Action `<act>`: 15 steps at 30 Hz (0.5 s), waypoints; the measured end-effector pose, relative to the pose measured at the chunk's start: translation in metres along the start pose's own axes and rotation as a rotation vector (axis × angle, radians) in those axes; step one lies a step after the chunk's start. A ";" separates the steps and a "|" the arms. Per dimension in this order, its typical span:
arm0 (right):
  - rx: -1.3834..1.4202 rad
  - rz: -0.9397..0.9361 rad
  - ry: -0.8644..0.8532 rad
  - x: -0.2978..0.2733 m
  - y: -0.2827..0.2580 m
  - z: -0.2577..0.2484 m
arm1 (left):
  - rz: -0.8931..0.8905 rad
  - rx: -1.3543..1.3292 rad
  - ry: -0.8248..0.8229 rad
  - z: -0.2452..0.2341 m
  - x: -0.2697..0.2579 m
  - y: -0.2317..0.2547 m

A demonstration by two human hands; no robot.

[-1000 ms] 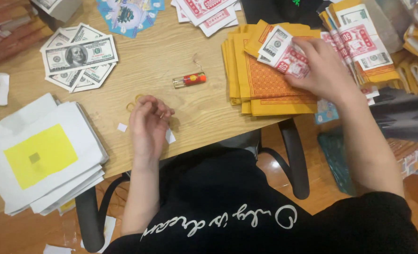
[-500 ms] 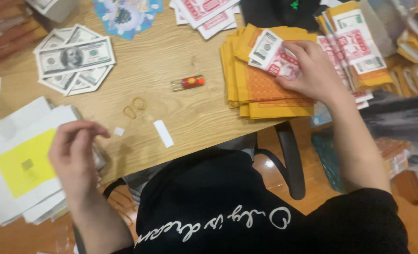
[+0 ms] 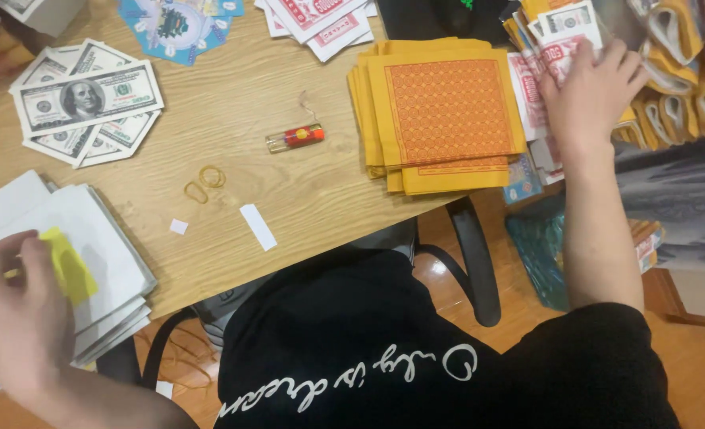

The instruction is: The person bundles stacks of ritual paper currency by hand, selecting sheets from different piles and securing the stack with a rubber band.

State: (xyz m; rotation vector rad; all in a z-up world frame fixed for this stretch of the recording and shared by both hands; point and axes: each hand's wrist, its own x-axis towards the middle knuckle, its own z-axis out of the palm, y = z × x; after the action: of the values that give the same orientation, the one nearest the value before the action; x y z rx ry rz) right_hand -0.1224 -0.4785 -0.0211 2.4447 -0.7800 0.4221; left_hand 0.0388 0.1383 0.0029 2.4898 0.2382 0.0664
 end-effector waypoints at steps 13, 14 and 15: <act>0.722 -0.748 -0.166 -0.061 -0.063 -0.004 | 0.497 0.163 0.223 -0.019 0.036 -0.081; 0.813 -0.648 -0.134 -0.065 -0.061 0.010 | 0.475 0.162 0.205 -0.015 0.038 -0.076; 0.834 -0.681 -0.124 -0.050 -0.097 -0.036 | 0.448 0.180 0.229 -0.018 0.036 -0.080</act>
State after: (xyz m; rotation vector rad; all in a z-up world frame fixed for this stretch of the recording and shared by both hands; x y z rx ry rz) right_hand -0.1074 -0.3693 -0.0523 3.3016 0.3091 0.3648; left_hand 0.0597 0.2186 -0.0307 2.6684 -0.2351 0.5378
